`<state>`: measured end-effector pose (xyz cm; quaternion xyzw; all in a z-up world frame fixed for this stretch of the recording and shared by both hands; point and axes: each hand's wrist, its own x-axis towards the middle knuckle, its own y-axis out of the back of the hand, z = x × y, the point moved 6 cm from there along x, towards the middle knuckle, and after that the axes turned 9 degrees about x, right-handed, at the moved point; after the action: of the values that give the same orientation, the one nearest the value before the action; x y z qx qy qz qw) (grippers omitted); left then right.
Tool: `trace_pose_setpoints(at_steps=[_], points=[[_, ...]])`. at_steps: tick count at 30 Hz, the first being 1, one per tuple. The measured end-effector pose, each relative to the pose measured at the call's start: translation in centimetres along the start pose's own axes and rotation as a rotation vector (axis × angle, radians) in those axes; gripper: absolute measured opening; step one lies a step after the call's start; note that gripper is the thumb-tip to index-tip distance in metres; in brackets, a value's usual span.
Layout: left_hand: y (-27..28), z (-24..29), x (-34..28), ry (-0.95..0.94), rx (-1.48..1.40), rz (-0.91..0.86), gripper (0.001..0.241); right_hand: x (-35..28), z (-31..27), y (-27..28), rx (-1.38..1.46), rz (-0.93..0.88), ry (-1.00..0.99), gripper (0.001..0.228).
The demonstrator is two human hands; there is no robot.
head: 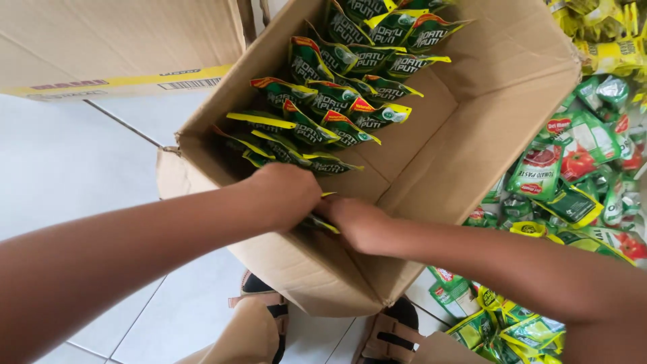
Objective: The person picks up green and yellow packets from a pile on the floor and places them into a cardboard box.
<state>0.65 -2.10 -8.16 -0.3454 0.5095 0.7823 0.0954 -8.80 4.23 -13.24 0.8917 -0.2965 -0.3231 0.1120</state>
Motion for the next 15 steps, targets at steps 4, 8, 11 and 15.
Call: trace_pose_setpoints(at_steps=[4, 8, 11, 15], points=[[-0.2, -1.8, 0.2, 0.081, 0.078, -0.008, 0.015, 2.9, 1.8, -2.4, -0.125, -0.049, -0.328, 0.045], [-0.8, -3.1, 0.6, 0.134, 0.059, -0.033, 0.017, 6.1, 7.2, -6.7, -0.119, -0.051, -0.211, 0.028], [-2.0, -3.8, 1.1, 0.166, 0.037, 0.007, 0.016, 7.0, 7.7, -7.4, -0.119, -0.064, -0.161, 0.027], [-1.4, -3.2, 0.7, 0.167, 0.094, -0.016, 0.015, 8.1, 9.3, -8.6, -0.109, -0.035, -0.195, 0.027]])
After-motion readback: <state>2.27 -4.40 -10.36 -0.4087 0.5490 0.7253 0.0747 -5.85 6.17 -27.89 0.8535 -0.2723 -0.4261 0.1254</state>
